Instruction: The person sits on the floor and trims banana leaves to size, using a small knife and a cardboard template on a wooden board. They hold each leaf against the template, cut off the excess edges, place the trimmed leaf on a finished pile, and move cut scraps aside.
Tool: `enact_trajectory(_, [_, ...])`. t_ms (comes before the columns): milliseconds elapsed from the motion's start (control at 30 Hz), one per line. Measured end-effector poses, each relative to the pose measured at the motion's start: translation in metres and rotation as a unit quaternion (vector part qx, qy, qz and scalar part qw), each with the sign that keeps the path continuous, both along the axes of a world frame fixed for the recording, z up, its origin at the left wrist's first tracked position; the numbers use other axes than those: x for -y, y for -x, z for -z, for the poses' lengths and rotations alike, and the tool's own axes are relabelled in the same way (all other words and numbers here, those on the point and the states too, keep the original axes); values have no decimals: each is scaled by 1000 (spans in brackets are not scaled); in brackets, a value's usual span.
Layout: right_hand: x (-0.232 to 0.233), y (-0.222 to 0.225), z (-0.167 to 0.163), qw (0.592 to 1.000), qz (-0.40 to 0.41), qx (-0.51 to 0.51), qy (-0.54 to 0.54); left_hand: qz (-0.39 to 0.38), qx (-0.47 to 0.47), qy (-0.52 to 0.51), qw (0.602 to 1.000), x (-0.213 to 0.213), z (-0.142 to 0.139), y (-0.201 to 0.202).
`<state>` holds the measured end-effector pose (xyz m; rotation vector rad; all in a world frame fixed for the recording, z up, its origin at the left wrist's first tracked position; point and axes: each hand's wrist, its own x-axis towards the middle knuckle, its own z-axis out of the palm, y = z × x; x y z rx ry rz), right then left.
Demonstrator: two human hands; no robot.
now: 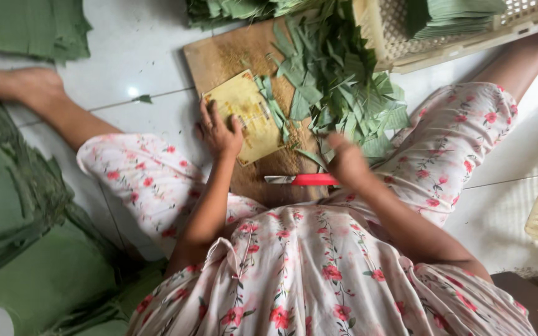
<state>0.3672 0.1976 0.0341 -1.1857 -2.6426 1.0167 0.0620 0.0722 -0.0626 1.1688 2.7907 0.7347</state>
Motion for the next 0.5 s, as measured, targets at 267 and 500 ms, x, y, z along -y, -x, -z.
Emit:
enact_trajectory(267, [75, -1, 24, 954, -237, 76, -166, -6, 39, -18, 999, 4, -15, 4])
enact_trajectory(500, [73, 12, 35, 1000, -1, -5, -11, -27, 115, -137, 984, 25, -30, 16])
